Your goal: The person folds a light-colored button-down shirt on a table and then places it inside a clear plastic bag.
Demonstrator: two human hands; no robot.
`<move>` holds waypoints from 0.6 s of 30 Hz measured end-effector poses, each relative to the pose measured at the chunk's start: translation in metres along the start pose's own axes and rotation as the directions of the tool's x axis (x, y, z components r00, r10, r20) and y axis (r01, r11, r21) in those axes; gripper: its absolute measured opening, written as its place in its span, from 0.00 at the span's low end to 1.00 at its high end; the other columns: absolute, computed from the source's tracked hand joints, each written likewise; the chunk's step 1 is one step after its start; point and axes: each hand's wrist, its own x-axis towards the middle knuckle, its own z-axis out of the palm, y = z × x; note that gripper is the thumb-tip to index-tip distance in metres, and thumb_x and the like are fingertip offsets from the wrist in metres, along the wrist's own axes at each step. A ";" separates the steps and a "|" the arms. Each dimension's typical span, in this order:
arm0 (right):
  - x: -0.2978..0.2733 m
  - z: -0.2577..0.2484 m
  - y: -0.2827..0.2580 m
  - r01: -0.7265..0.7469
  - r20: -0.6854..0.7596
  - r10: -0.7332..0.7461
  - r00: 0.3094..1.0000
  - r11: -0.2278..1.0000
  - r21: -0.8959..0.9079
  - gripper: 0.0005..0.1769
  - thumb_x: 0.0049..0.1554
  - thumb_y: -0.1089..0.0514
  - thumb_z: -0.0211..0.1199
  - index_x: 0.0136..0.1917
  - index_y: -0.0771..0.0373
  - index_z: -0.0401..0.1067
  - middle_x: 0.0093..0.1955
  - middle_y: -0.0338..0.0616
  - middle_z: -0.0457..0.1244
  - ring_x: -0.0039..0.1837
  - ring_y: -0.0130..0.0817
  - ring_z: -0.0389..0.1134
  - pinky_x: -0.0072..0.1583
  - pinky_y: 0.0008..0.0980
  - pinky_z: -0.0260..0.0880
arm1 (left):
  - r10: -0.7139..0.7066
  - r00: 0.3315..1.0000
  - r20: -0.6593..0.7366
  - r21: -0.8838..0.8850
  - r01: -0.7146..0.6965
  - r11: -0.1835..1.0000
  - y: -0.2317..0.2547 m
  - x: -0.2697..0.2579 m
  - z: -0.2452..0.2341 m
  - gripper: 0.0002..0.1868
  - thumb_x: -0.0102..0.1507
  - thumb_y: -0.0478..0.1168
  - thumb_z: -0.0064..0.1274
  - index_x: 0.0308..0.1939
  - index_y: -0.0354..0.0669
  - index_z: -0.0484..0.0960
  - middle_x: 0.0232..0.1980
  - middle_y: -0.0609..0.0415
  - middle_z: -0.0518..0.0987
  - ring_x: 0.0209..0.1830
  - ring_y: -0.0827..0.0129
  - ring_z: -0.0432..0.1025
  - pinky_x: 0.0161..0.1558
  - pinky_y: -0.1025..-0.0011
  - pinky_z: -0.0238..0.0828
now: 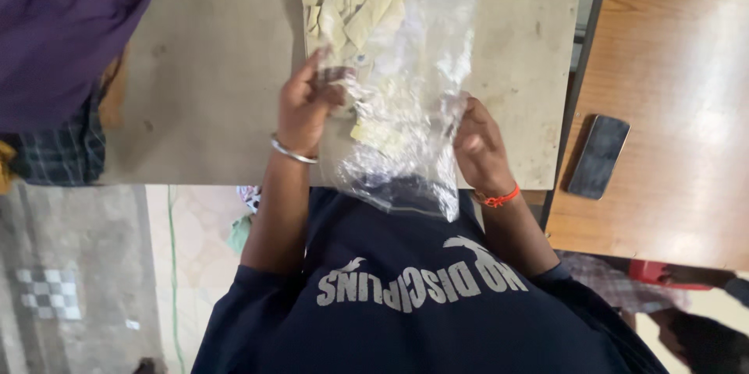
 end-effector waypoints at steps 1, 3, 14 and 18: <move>0.005 0.006 -0.007 -0.037 0.050 0.040 0.998 0.998 -0.050 0.49 0.59 0.35 0.71 0.81 0.62 0.56 0.77 0.48 0.55 0.80 0.41 0.55 0.79 0.48 0.53 | 0.060 0.994 -0.094 -0.037 -0.063 0.997 0.004 -0.007 -0.001 0.37 0.68 0.24 0.54 0.81 0.33 0.62 0.58 0.41 0.81 0.40 0.73 0.74 0.43 0.75 0.74; 0.014 0.011 -0.016 -0.040 0.141 0.059 0.988 0.990 -0.132 0.57 0.56 0.32 0.72 0.84 0.60 0.48 0.82 0.48 0.50 0.84 0.42 0.50 0.82 0.49 0.50 | 0.124 0.972 -0.199 -0.068 -0.140 0.988 0.014 -0.019 0.004 0.36 0.70 0.25 0.56 0.81 0.32 0.62 0.58 0.43 0.79 0.41 0.72 0.74 0.43 0.73 0.73; 0.025 0.006 -0.007 -0.077 -0.126 0.063 0.990 0.992 -0.104 0.61 0.53 0.79 0.70 0.88 0.58 0.39 0.84 0.58 0.49 0.57 0.37 0.61 0.56 0.30 0.73 | 0.273 0.830 -0.486 -0.025 -0.326 0.945 0.021 -0.066 -0.016 0.36 0.69 0.30 0.58 0.79 0.35 0.62 0.64 0.51 0.77 0.58 0.70 0.75 0.55 0.68 0.77; 0.030 0.021 0.007 0.109 -0.210 -0.133 0.969 0.986 -0.124 0.59 0.57 0.80 0.64 0.86 0.53 0.33 0.84 0.53 0.46 0.65 0.39 0.66 0.62 0.33 0.73 | 0.293 0.781 -0.552 -0.009 -0.357 0.934 0.006 -0.065 -0.051 0.33 0.69 0.30 0.59 0.77 0.38 0.65 0.61 0.46 0.79 0.45 0.68 0.75 0.44 0.73 0.71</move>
